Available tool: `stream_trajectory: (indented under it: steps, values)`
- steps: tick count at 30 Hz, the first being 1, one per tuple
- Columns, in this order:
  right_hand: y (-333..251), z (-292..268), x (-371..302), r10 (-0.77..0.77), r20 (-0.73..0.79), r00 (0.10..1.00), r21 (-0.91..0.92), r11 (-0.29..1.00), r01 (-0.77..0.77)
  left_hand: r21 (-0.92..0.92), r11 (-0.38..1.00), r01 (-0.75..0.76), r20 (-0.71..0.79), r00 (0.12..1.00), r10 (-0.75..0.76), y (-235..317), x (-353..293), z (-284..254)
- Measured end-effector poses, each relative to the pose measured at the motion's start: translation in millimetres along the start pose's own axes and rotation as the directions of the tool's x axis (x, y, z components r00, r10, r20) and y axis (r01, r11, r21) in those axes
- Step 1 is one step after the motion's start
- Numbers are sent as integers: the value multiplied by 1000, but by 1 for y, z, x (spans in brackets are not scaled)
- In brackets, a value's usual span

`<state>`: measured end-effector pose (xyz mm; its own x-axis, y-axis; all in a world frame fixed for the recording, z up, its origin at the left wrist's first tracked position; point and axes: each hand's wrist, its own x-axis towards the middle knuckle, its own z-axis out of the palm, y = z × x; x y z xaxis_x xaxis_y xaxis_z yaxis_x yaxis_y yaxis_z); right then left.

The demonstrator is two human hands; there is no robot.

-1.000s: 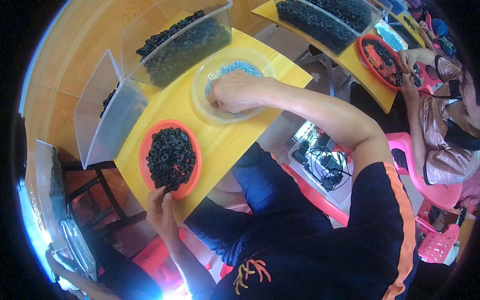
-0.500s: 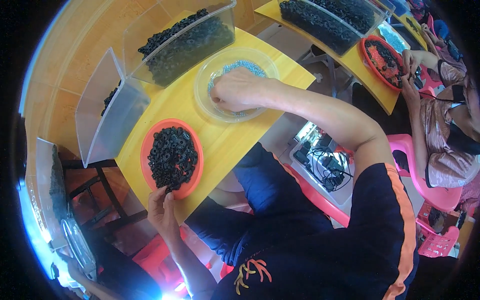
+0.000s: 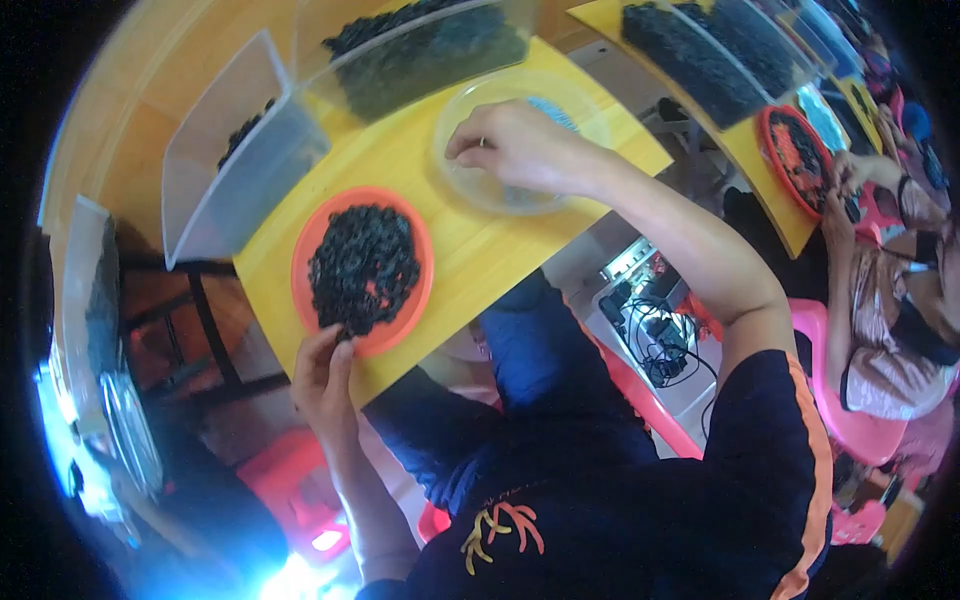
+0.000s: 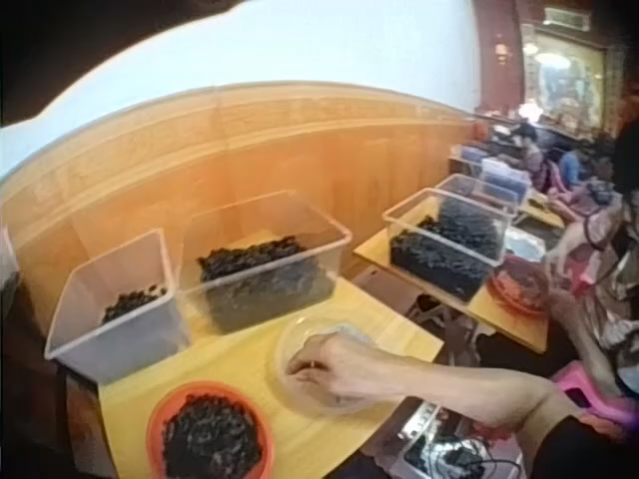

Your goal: The person assembles small plastic components by hand, inserting tiny beads into them.

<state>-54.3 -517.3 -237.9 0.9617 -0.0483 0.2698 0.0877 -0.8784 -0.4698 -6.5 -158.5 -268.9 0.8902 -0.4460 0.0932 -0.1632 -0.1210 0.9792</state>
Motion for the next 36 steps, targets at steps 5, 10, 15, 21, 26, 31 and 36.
stream_trajectory:
  steps: [5, 10, 15, 21, 26, 31, 36]
  values:
    - [-81, 3, -7, 7, 318, 948, 734, 631, -251, -323, 942, 94, 93, 993, -67, 9, -1, 23]
    - [-117, 30, -10, -116, 342, 933, 756, 624, -200, -323, 945, 56, 114, 993, -20, 12, -6, 28]
    - [-133, 31, -10, -125, 406, 905, 659, 727, -195, -358, 934, 9, 124, 992, 38, 9, -17, 20]
    - [-145, 28, -15, -151, 474, 868, 489, 865, -116, -73, 978, -197, 104, 974, 204, 0, -32, 14]
    - [-143, 41, -24, -156, 588, 794, 569, 778, -268, -262, 965, -16, 152, 987, 58, -9, -51, 12]
    - [-149, 53, -27, -50, 769, 637, 515, 638, -572, -176, 983, -51, 229, 969, 91, -10, -58, 4]
    - [-151, 67, -30, -78, 757, 649, 550, 612, -568, -427, 899, 95, 281, 959, 32, -20, -62, 0]
